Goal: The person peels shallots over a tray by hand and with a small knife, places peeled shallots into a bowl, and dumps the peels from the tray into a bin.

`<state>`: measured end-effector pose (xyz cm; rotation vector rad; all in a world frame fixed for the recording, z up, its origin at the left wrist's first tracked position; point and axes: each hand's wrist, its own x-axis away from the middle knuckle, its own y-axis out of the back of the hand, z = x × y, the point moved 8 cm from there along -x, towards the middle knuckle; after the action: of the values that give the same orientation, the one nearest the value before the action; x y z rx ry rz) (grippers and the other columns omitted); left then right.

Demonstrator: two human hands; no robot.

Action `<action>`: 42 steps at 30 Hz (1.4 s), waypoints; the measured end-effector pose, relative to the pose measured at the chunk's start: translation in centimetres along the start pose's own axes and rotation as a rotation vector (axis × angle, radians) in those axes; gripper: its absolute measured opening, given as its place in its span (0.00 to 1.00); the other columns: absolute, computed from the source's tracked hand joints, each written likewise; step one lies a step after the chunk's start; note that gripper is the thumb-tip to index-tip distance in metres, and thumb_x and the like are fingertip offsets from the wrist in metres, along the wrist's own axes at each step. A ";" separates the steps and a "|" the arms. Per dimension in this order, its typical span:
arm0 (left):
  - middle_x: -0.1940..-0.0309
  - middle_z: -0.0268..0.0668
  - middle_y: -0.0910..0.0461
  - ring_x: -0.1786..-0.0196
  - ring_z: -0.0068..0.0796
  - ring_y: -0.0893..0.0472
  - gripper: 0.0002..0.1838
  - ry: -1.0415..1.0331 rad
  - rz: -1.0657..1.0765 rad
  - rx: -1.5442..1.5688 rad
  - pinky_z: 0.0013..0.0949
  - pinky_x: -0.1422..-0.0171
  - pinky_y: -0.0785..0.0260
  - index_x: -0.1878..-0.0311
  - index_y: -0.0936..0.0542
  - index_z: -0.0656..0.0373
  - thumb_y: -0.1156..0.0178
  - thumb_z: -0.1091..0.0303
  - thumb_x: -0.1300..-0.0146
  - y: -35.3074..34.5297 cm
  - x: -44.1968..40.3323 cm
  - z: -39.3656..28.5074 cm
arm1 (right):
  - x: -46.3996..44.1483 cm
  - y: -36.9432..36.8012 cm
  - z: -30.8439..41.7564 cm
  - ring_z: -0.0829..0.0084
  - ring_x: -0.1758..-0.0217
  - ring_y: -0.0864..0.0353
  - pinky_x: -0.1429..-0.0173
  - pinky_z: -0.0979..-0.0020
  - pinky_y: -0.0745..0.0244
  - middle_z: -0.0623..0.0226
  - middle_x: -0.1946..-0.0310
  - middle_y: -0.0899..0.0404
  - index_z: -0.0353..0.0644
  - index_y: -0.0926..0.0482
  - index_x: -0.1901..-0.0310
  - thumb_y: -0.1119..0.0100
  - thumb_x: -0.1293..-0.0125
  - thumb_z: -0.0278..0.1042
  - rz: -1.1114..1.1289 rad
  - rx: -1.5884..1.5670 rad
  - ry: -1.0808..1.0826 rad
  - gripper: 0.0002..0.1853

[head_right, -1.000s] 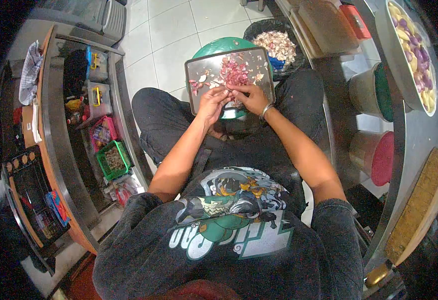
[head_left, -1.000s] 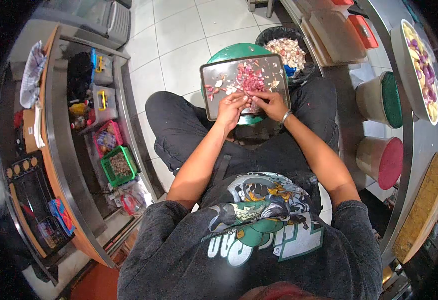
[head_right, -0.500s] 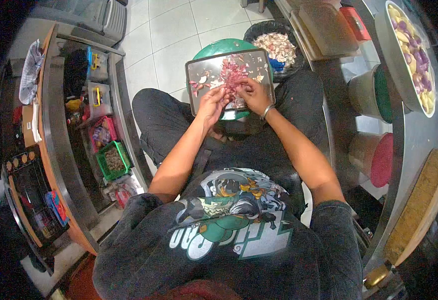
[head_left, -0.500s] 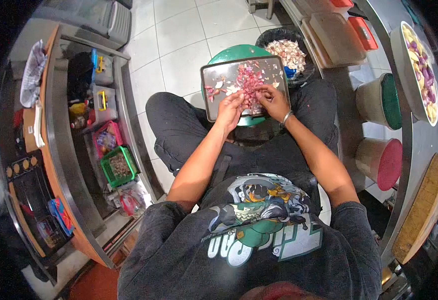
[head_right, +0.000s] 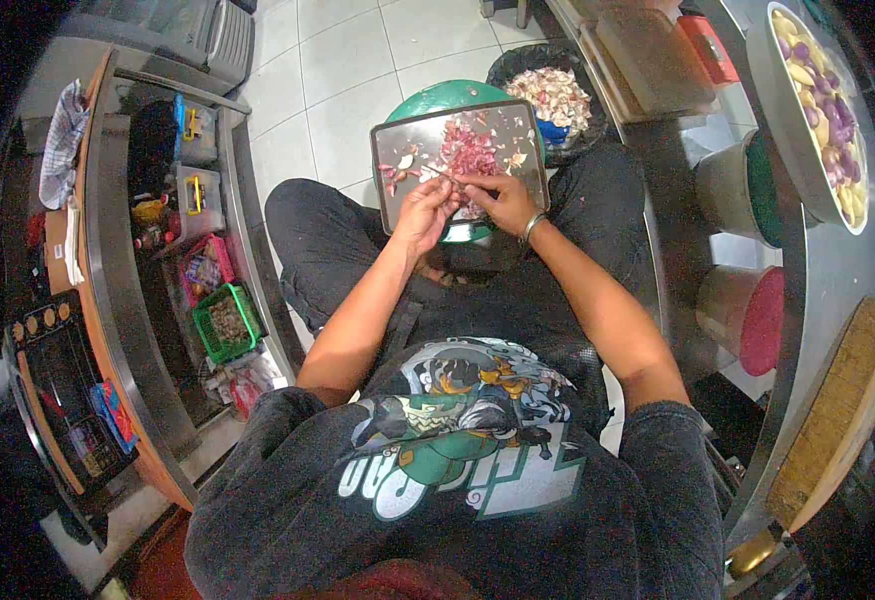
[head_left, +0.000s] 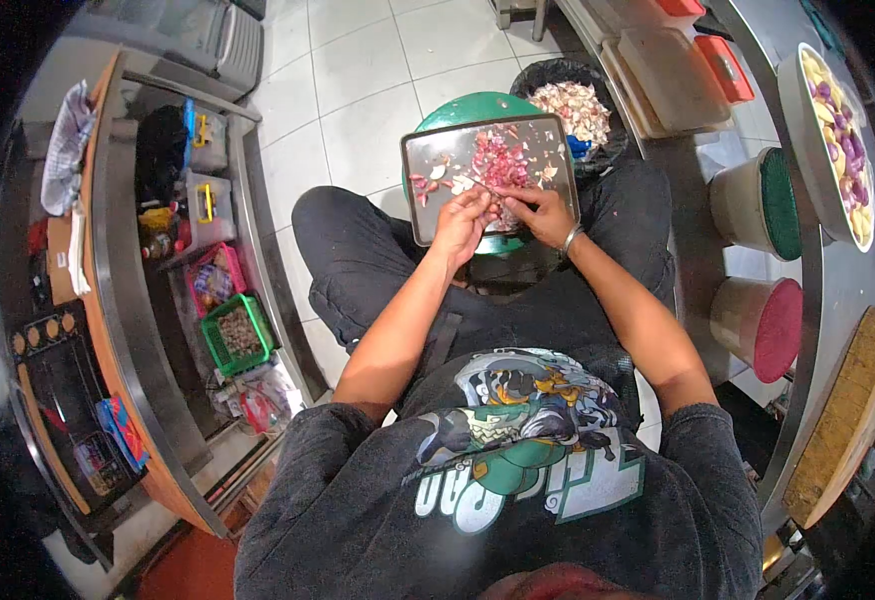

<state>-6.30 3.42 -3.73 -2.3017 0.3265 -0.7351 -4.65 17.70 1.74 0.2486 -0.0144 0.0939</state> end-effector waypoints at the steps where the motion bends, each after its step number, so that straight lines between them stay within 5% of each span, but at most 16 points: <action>1: 0.62 0.36 0.19 0.62 0.27 0.20 0.07 -0.001 0.000 0.000 0.29 0.56 0.27 0.54 0.21 0.65 0.43 0.74 0.32 0.1 -0.1 0.0 | 0.0 0.0 -0.2 0.71 0.53 0.17 0.45 0.71 0.26 0.59 0.56 0.15 0.48 0.17 0.48 0.39 0.34 0.37 0.009 -0.005 -0.028 0.14; 15: 0.63 0.37 0.19 0.61 0.28 0.20 0.05 0.033 0.010 0.048 0.30 0.55 0.26 0.56 0.21 0.62 0.44 0.74 0.32 0.2 -0.3 0.3 | -0.2 -0.1 -2.7 0.74 0.53 0.18 0.49 0.71 0.24 0.64 0.54 0.16 0.45 0.19 0.47 0.39 0.33 0.38 -0.017 -0.213 -0.166 0.15; 25: 0.62 0.36 0.20 0.60 0.29 0.20 0.05 0.015 0.013 0.039 0.32 0.55 0.26 0.57 0.21 0.62 0.45 0.77 0.33 -0.1 -0.2 -0.1 | 0.1 -0.3 0.9 0.75 0.49 0.18 0.43 0.72 0.26 0.65 0.50 0.16 0.46 0.19 0.45 0.39 0.34 0.34 0.020 0.009 0.012 0.16; 30: 0.57 0.36 0.21 0.57 0.27 0.20 0.12 0.000 0.077 0.029 0.30 0.50 0.25 0.47 0.24 0.66 0.46 0.76 0.32 0.0 -0.4 0.1 | 0.2 -0.4 1.1 0.75 0.47 0.19 0.40 0.72 0.28 0.64 0.50 0.16 0.46 0.19 0.45 0.40 0.33 0.34 0.050 0.009 -0.005 0.15; 40: 0.53 0.43 0.20 0.57 0.30 0.19 0.15 -0.011 -0.051 -0.071 0.29 0.54 0.23 0.44 0.26 0.72 0.46 0.78 0.32 -0.4 0.1 -0.4 | 0.2 -0.9 -0.8 0.78 0.55 0.18 0.49 0.74 0.25 0.63 0.57 0.14 0.49 0.19 0.44 0.45 0.30 0.33 0.064 -0.135 -0.064 0.15; 42: 0.52 0.42 0.20 0.54 0.30 0.20 0.16 0.005 -0.034 -0.102 0.31 0.51 0.24 0.42 0.26 0.72 0.47 0.76 0.32 -0.5 0.3 -0.4 | 0.0 -0.6 0.0 0.76 0.58 0.17 0.51 0.73 0.25 0.61 0.58 0.14 0.48 0.19 0.44 0.46 0.31 0.33 0.114 0.110 -0.045 0.15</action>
<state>-6.29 3.43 -3.05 -2.4071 0.3348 -0.7565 -4.59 17.14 1.58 0.3594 -0.0681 0.2030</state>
